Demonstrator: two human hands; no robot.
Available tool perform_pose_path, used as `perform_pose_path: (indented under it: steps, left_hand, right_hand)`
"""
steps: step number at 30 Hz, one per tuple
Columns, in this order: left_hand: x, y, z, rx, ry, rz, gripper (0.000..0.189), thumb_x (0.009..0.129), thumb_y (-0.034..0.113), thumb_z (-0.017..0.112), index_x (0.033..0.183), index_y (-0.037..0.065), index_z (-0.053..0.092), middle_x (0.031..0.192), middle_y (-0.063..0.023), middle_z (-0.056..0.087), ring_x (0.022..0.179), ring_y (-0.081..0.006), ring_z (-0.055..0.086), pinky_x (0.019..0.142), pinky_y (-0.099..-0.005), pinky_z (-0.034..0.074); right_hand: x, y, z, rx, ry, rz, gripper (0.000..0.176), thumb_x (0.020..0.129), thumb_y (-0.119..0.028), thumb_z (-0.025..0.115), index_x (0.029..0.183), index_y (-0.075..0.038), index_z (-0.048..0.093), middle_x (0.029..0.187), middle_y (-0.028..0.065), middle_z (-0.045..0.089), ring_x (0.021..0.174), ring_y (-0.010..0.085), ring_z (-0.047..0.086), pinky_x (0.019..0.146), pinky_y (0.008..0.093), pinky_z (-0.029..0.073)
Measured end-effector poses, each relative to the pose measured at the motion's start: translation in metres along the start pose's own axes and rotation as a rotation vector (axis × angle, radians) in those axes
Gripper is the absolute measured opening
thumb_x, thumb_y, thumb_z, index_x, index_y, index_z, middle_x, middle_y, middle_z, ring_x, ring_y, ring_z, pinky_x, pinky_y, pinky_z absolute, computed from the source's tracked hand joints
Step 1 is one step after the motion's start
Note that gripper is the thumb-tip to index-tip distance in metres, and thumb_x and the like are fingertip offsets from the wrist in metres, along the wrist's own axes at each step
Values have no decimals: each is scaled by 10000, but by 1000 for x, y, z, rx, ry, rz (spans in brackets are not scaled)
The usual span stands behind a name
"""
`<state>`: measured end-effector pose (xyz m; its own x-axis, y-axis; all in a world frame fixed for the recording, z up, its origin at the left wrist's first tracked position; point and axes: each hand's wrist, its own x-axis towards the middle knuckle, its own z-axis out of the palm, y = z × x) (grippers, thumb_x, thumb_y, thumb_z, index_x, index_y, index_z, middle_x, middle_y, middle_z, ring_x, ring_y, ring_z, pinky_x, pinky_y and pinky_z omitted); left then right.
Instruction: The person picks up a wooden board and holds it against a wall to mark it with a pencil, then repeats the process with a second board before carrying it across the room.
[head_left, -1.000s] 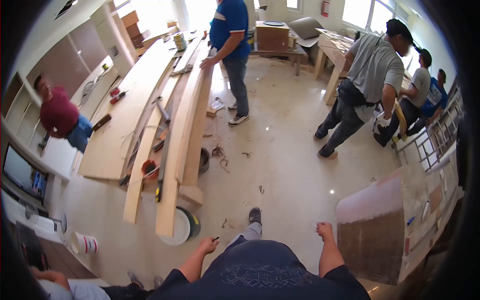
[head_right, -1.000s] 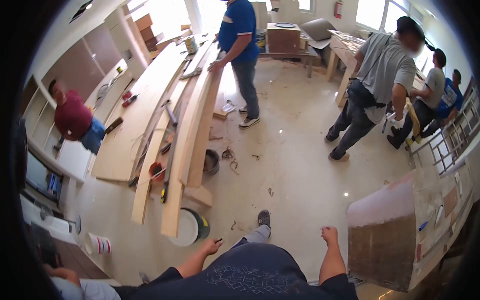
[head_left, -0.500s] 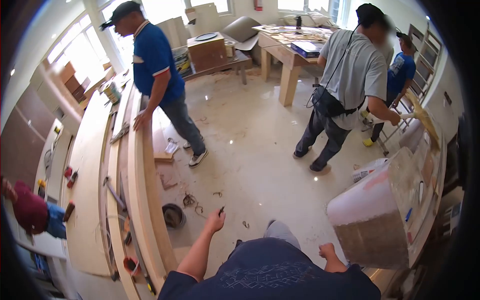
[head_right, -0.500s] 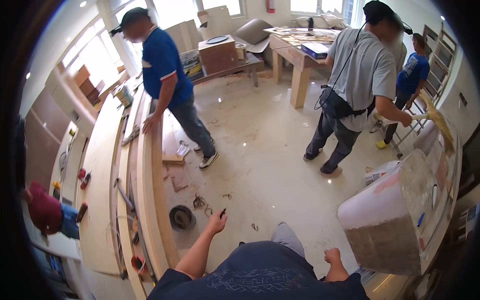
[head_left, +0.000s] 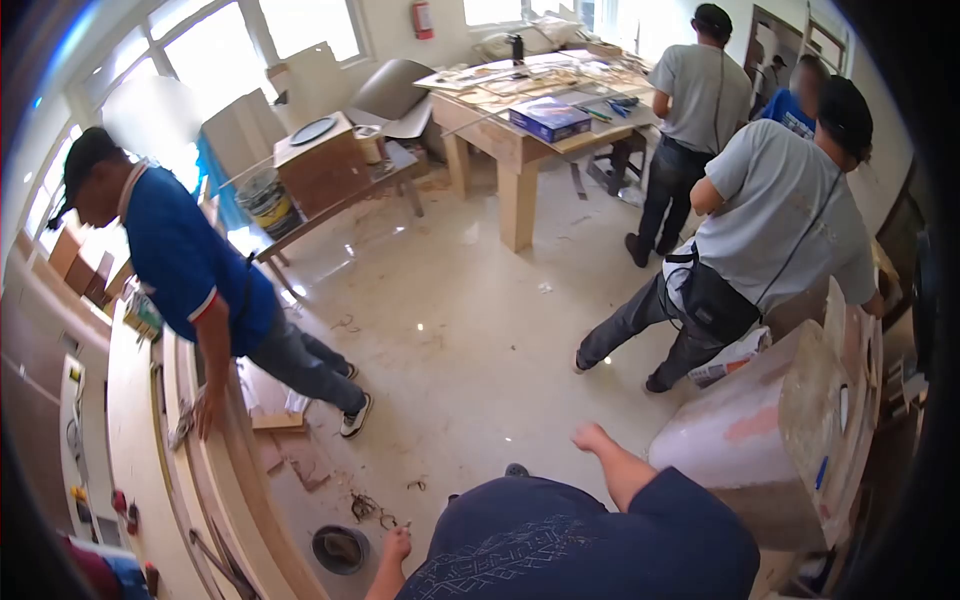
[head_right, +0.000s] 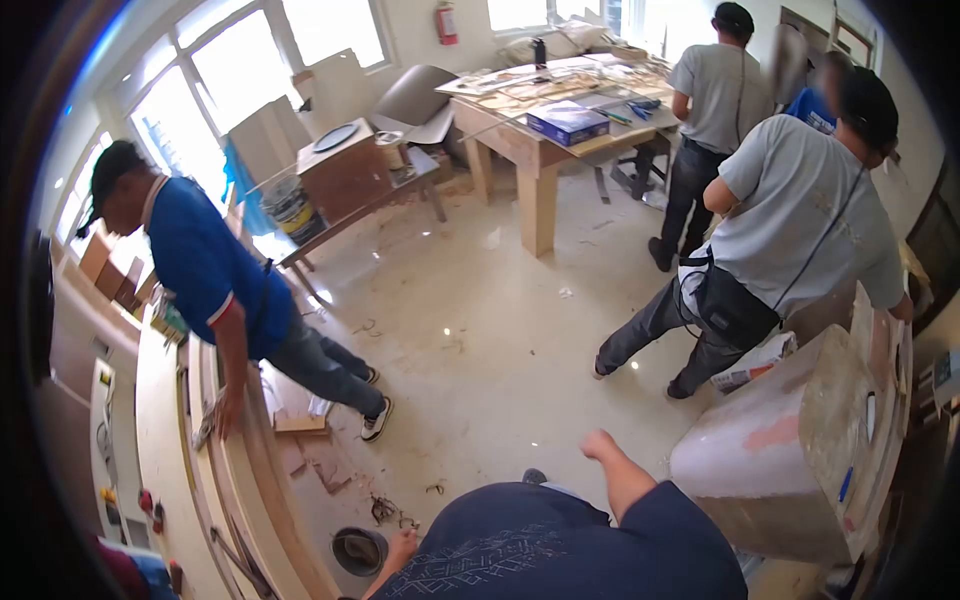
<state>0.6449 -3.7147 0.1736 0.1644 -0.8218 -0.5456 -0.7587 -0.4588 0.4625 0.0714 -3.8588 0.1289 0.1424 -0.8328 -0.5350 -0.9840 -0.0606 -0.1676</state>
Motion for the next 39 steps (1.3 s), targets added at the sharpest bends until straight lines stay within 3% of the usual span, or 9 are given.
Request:
perform_pose_path:
  steps: [5, 8, 11, 16, 21, 25, 31, 35, 39]
  left_hand:
    - [91, 40, -50, -416, 22, -155, 292, 864, 194, 548, 1049, -7, 652, 729, -93, 625, 646, -170, 581, 601, -308, 469]
    - [136, 157, -93, -586, -60, -37, 289, 863, 180, 585, 1067, -14, 652, 718, -23, 597, 616, -103, 530, 558, -259, 438]
    - [187, 270, -143, -700, -204, 191, 287, 866, 153, 607, 1097, -12, 647, 790, -16, 622, 668, -99, 550, 592, -240, 447]
    - [288, 377, -216, -428, -392, 378, 284, 869, 150, 610, 1114, 11, 643, 849, -43, 656, 737, -109, 579, 676, -259, 480]
    - [378, 433, -257, -332, -429, 535, 284, 863, 198, 621, 1078, 13, 648, 904, -114, 680, 791, -159, 607, 745, -312, 491]
    - [451, 488, -285, -378, -446, 498, 277, 874, 232, 615, 1044, 18, 655, 856, -97, 675, 743, -159, 590, 710, -315, 488]
    - [541, 525, -324, -415, -394, 347, 290, 892, 254, 606, 1070, 30, 649, 813, -57, 642, 731, -129, 559, 662, -303, 479]
    - [582, 553, -363, -495, -270, 332, 303, 905, 273, 597, 1085, 35, 648, 822, -40, 635, 746, -118, 555, 666, -300, 491]
    - [608, 549, -397, -681, -158, 158, 282, 907, 269, 593, 1058, 40, 660, 810, -23, 629, 738, -97, 552, 658, -272, 488]
  right_hand:
    - [102, -169, -223, 343, 9, -343, 312, 861, -312, 530, 1014, -76, 666, 976, 180, 654, 915, 350, 612, 780, 438, 489]
    - [139, -244, -290, 367, -61, -702, 396, 863, -345, 557, 1138, -67, 620, 1102, 163, 631, 991, 327, 597, 847, 405, 479]
    - [188, -274, -303, 480, -149, -747, 396, 858, -332, 586, 1143, -59, 615, 1108, 169, 630, 980, 325, 600, 823, 404, 479]
    - [251, -250, -382, 652, -293, -675, 274, 850, -266, 606, 918, -11, 679, 753, 102, 668, 691, 202, 609, 660, 335, 490]
    - [294, -221, -433, 722, -79, -437, 226, 836, -228, 649, 962, -44, 688, 809, 91, 683, 745, 147, 624, 664, 318, 491]
    - [367, -225, -483, 795, -117, -282, 249, 816, -197, 691, 995, -23, 680, 829, 100, 686, 773, 138, 627, 681, 294, 488]
    - [492, -224, -547, 969, -197, -458, 232, 847, -192, 662, 1023, -42, 678, 905, 101, 687, 847, 154, 642, 740, 299, 499]
    - [568, -244, -615, 547, -210, -722, 244, 850, -223, 651, 1010, -40, 679, 896, 150, 681, 838, 247, 656, 735, 349, 500]
    - [622, -285, -670, 316, -262, -736, 266, 867, -313, 631, 908, -57, 691, 776, 120, 670, 714, 250, 628, 655, 346, 486]
